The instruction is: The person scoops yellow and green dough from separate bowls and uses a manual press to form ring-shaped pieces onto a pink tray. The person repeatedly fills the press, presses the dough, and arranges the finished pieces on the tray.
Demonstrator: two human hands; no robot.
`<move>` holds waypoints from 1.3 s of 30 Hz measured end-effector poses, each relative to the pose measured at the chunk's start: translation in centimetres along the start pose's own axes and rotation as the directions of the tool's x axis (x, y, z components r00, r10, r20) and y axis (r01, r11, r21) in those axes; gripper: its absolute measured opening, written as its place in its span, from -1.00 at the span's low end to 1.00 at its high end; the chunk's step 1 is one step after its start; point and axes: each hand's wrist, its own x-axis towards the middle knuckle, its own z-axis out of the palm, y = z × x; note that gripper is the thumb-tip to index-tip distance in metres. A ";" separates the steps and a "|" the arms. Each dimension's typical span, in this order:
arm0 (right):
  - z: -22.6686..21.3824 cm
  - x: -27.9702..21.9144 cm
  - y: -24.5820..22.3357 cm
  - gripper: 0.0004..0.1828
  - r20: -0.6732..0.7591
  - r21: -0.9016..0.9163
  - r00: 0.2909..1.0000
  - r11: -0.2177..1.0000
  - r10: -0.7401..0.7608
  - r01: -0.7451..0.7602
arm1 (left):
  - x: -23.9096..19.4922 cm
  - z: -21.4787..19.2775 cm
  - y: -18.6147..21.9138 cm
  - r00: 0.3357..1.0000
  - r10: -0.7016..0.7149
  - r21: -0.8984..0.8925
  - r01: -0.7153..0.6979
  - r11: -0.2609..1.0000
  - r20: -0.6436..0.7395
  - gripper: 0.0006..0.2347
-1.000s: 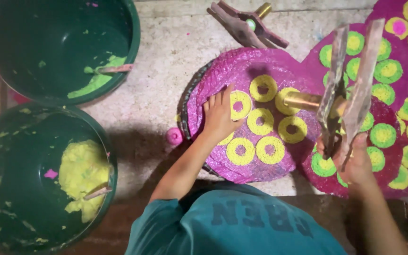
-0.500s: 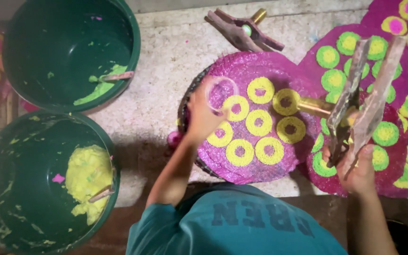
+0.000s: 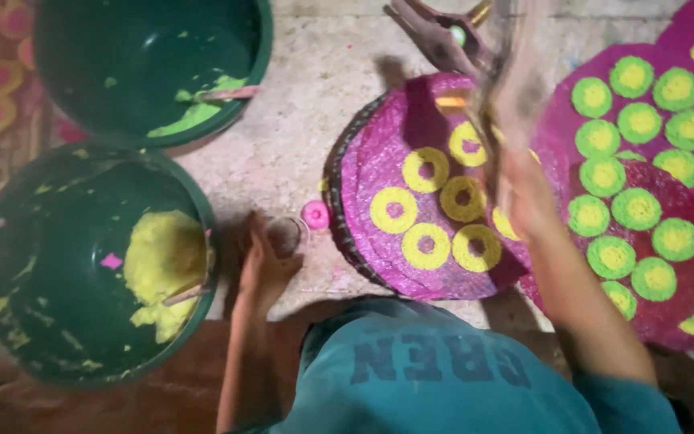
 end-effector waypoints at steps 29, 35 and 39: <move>1.9 27.0 -2.5 0.28 -0.209 -0.978 0.978 -0.029 0.023 -0.208 | -0.3 1.2 1.1 0.976 -0.052 -0.316 -0.018 0.949 -0.212 -0.80; -1.8 26.0 -4.0 -0.25 0.042 -0.993 0.989 -0.116 -0.144 0.025 | 6.0 -1.2 7.2 0.894 0.268 0.036 -0.274 0.961 -0.360 -0.62; -2.1 22.0 -9.1 -0.25 0.003 -0.984 0.999 0.177 -0.048 0.012 | 9.5 -3.0 9.6 0.969 0.159 -0.282 -0.208 0.937 -0.189 -0.55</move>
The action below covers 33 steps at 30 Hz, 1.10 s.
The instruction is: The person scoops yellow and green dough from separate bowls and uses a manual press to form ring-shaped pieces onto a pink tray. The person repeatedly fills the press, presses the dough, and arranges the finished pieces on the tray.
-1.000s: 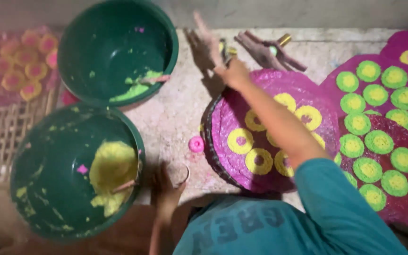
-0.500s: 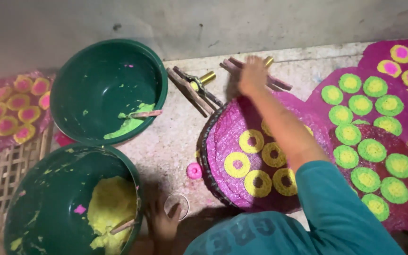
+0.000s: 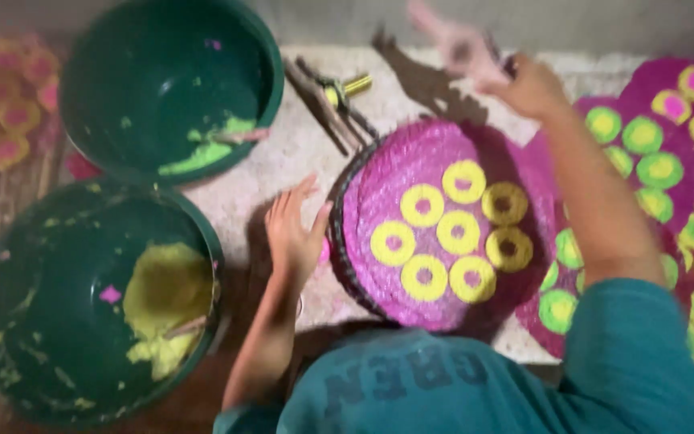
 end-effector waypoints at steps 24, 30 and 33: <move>2.7 -24.0 -9.4 -0.12 0.570 0.179 0.819 0.962 0.071 -0.208 | 5.7 10.8 2.7 0.977 0.097 -0.704 0.203 -0.680 0.188 -0.58; 2.1 -24.0 -9.8 -0.12 0.589 0.189 0.808 0.969 0.019 -0.160 | 5.0 11.2 2.7 0.960 -0.037 -0.724 0.185 -0.664 0.279 -0.58; 2.4 -24.1 -10.1 -0.20 0.531 0.140 0.847 0.981 0.039 -0.133 | 5.3 10.6 3.6 0.971 -0.036 -0.745 0.156 -0.648 0.235 -0.58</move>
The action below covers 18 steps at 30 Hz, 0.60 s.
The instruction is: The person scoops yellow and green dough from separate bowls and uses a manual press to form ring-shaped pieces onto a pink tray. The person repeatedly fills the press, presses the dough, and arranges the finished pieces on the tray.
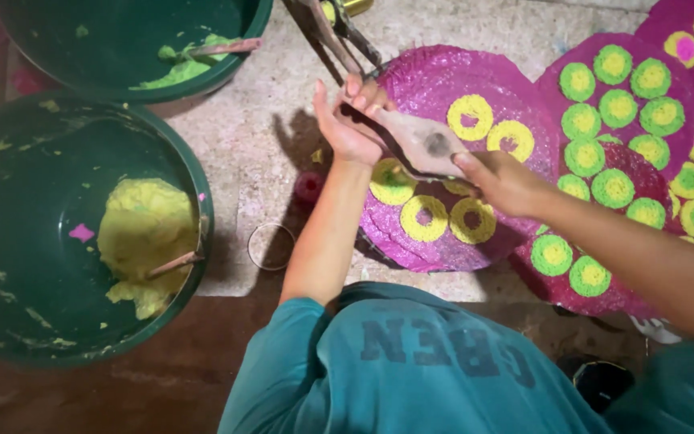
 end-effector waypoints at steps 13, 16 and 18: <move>0.5 -7.8 4.9 -0.17 0.036 0.170 0.999 0.985 0.037 -0.042 | -4.8 2.1 -5.3 0.981 -0.168 -0.076 0.161 0.984 -0.101 -0.64; 1.9 -7.8 4.1 -0.25 -0.100 0.014 0.994 0.999 0.043 -0.042 | -4.2 0.7 -5.4 0.986 -0.156 -0.071 0.153 0.986 -0.050 -0.63; 2.6 -8.1 3.7 -0.28 -0.091 0.117 0.996 0.993 -0.003 0.014 | -4.3 -0.1 -5.2 0.987 -0.162 -0.066 0.161 0.985 -0.016 -0.61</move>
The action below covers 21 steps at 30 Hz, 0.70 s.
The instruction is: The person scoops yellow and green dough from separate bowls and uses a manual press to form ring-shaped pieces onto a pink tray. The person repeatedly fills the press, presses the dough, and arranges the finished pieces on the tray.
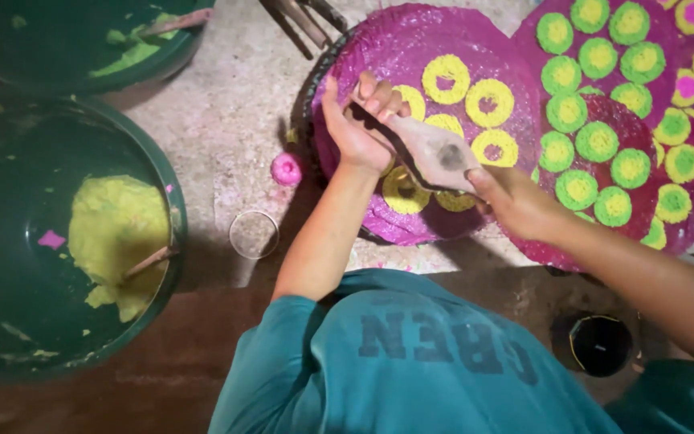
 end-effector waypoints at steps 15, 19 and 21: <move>-0.8 -1.3 5.3 -0.23 0.068 0.198 0.998 0.980 -0.001 -0.012 | -0.7 3.3 -1.9 0.999 -0.028 0.135 0.033 0.990 -0.039 -0.62; -4.0 -3.7 6.7 -0.25 0.005 0.176 0.990 0.974 0.143 -0.141 | 0.2 2.4 -6.8 0.996 -0.068 0.026 0.070 0.997 -0.058 -0.67; -4.0 -4.1 6.4 -0.29 -0.092 0.048 0.987 0.990 0.134 -0.130 | 1.2 1.4 -8.0 0.993 -0.099 -0.033 0.097 0.995 -0.067 -0.66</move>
